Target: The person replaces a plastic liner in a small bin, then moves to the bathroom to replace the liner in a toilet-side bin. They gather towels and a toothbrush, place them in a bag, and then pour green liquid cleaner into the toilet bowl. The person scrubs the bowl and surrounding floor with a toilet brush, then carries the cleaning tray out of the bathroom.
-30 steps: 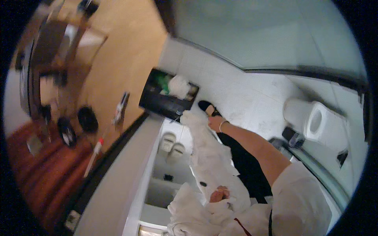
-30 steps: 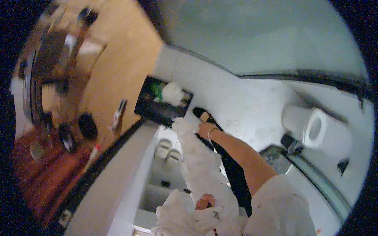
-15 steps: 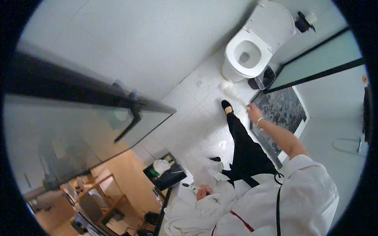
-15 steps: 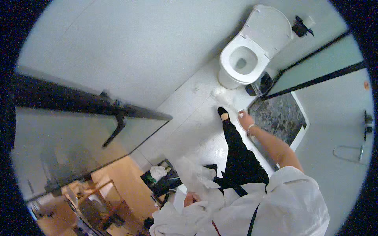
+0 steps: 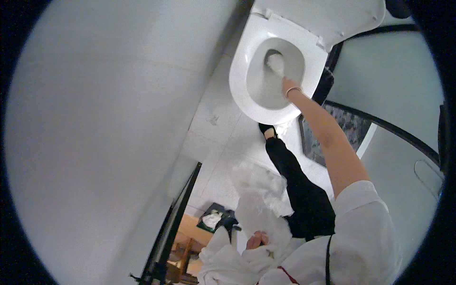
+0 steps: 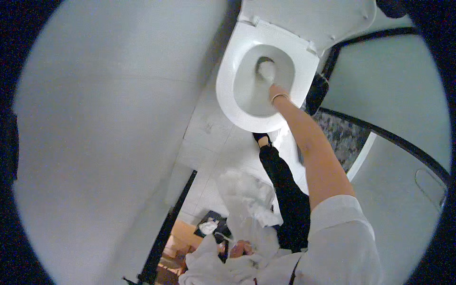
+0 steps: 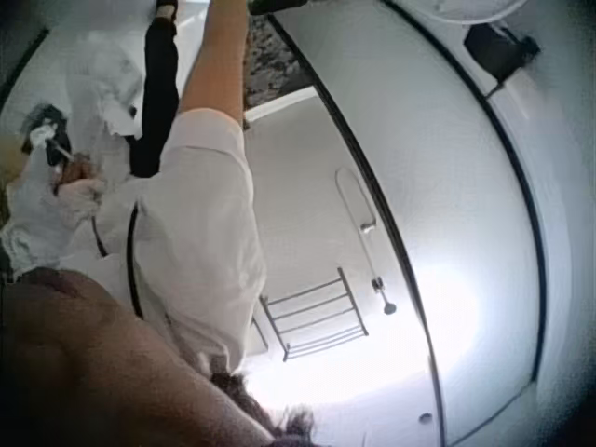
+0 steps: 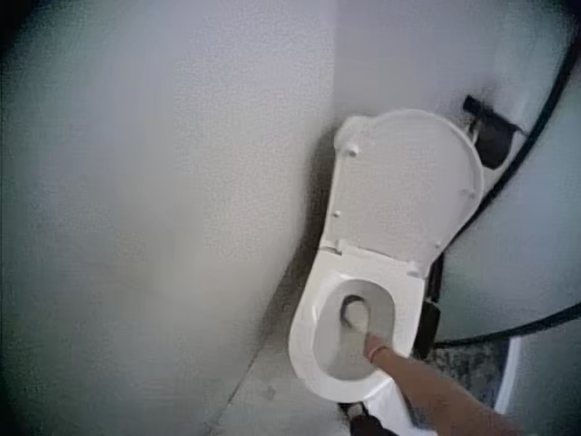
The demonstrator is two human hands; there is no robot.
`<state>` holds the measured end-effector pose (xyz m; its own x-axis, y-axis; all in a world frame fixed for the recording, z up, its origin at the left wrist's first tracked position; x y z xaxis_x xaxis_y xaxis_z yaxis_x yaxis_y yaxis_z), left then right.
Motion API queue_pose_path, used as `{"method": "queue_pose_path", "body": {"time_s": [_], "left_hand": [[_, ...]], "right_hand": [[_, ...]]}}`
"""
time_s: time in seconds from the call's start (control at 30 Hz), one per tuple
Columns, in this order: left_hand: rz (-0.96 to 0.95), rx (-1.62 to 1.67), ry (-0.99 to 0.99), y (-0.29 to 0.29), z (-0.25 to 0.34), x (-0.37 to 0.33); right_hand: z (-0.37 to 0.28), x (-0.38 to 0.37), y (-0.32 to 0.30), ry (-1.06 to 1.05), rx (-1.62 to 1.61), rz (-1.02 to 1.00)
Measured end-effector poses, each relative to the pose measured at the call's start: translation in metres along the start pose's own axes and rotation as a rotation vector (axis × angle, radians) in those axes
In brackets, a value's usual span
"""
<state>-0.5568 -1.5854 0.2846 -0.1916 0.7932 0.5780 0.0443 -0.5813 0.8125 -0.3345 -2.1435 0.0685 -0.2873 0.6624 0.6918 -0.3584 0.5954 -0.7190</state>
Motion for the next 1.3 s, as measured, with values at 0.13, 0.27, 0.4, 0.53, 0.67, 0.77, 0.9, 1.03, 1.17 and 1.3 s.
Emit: {"method": "queue_pose_path", "body": {"time_s": [0.13,0.27,0.4,0.53,0.67,0.77,0.9,1.03,1.17,1.3], "left_hand": [[-0.647,0.316,0.211,0.061,0.036,-0.059],[0.18,-0.099,0.168,0.129,0.068,-0.083],[0.249,-0.292,0.075,0.154,0.104,-0.08],[0.153,-0.106,-0.068,0.158,0.138,-0.084],[0.137,-0.327,0.154,0.172,0.178,-0.096],[0.128,-0.434,-0.114,0.163,0.198,-0.088],[0.195,-0.536,-0.099,0.12,0.227,-0.066],[0.436,-0.475,-0.21,0.097,0.245,-0.061],[0.261,-0.682,-0.329,0.116,0.259,-0.077],[0.167,-0.638,-0.225,0.118,0.27,-0.088]], "right_hand": [[-0.003,0.088,0.023,-0.239,0.023,-0.244],[-0.007,0.09,-0.009,-0.312,-0.442,-0.311],[-0.036,0.001,-0.004,-0.041,-0.648,-0.111],[-0.019,0.003,0.03,-0.116,-0.416,-0.187],[0.025,0.118,0.011,-0.149,0.037,-0.342],[0.047,0.129,-0.05,-0.124,0.314,-0.343],[0.023,0.015,-0.097,0.402,-0.19,-0.085],[-0.034,0.012,-0.016,0.293,-0.267,-0.134],[-0.017,0.129,0.044,0.055,-0.437,-0.216],[0.042,0.148,0.015,0.352,-0.628,-0.41]]}}
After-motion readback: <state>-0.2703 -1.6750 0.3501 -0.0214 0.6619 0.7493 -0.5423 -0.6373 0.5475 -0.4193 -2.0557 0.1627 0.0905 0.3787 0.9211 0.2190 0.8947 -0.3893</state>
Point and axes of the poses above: each hand's wrist, its own x-axis away from the middle knuckle, its own y-axis out of the palm, z = x × y, the point moved 3 cm from there along -x, towards the middle knuckle, and after that the axes turned 8 degrees about y, right-handed, at the moved point
